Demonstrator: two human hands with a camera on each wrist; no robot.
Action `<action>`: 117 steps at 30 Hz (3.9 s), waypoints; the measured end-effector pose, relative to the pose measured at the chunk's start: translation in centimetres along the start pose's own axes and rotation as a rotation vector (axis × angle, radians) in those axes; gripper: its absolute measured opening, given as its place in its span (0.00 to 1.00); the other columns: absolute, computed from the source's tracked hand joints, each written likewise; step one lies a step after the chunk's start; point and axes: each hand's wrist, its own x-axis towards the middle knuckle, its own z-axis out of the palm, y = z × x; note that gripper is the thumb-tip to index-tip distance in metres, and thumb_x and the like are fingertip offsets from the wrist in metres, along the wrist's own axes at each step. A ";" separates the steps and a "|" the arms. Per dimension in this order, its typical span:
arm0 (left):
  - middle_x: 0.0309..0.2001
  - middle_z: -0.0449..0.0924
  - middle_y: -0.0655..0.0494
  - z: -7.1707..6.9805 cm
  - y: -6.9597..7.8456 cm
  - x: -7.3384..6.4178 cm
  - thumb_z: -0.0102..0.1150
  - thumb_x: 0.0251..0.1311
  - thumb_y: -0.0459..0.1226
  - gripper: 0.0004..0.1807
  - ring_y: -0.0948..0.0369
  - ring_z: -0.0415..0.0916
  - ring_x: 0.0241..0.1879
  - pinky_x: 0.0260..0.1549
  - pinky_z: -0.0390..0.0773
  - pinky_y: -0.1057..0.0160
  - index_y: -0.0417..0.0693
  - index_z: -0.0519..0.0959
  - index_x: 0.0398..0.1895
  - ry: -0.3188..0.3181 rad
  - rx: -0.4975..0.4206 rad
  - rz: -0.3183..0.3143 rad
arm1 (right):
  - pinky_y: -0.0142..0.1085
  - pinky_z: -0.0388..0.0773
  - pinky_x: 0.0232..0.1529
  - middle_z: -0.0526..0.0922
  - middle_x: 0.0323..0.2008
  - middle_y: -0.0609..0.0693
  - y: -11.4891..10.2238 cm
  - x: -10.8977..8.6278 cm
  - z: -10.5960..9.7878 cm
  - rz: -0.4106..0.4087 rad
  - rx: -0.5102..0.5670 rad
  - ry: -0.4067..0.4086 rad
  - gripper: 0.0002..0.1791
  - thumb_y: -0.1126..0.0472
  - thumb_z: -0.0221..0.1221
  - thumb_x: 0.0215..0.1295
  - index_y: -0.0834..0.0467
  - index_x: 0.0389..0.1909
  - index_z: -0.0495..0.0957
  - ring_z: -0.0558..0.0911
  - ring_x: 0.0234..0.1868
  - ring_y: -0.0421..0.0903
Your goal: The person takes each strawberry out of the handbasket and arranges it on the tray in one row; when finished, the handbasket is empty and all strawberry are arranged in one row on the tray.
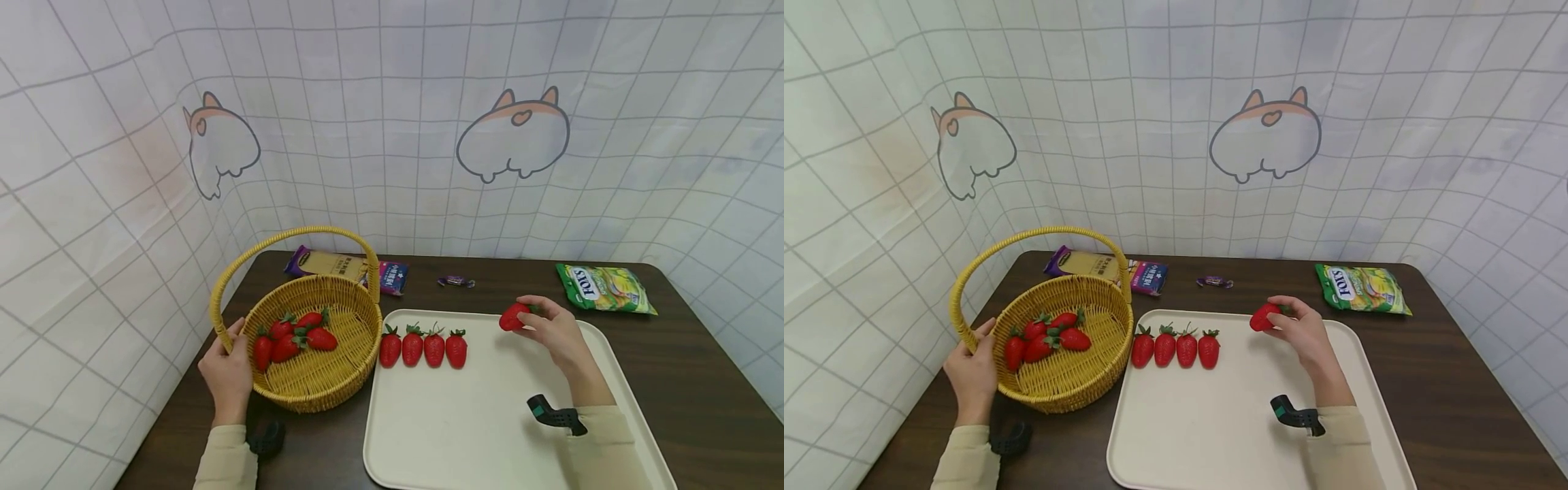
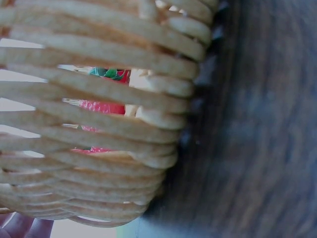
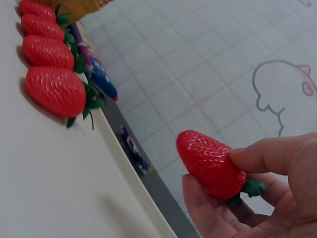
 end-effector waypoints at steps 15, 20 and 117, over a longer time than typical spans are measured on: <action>0.28 0.81 0.38 0.0 -0.1 0.0 0.52 0.65 0.33 0.15 0.67 0.50 0.12 0.10 0.54 0.68 0.45 0.86 0.48 0.003 -0.007 -0.005 | 0.38 0.81 0.45 0.73 0.51 0.63 1.8 0.5 -0.3 0.024 -0.178 -0.080 0.25 0.65 0.60 0.66 0.68 0.62 0.69 0.79 0.43 0.47; 0.27 0.81 0.40 0.0 -0.1 0.0 0.52 0.65 0.32 0.15 0.67 0.48 0.10 0.09 0.53 0.68 0.44 0.86 0.49 0.001 -0.002 0.006 | 0.37 0.80 0.42 0.76 0.48 0.60 2.1 0.6 0.2 0.056 -0.271 -0.092 0.24 0.62 0.60 0.66 0.64 0.61 0.72 0.78 0.42 0.48; 0.50 0.85 0.53 0.0 0.0 0.1 0.51 0.64 0.30 0.12 0.67 0.46 0.10 0.11 0.51 0.68 0.35 0.81 0.26 -0.016 -0.003 0.020 | 0.36 0.81 0.42 0.77 0.53 0.62 2.1 0.9 3.3 -0.019 -0.250 0.024 0.22 0.54 0.56 0.71 0.63 0.59 0.74 0.76 0.48 0.55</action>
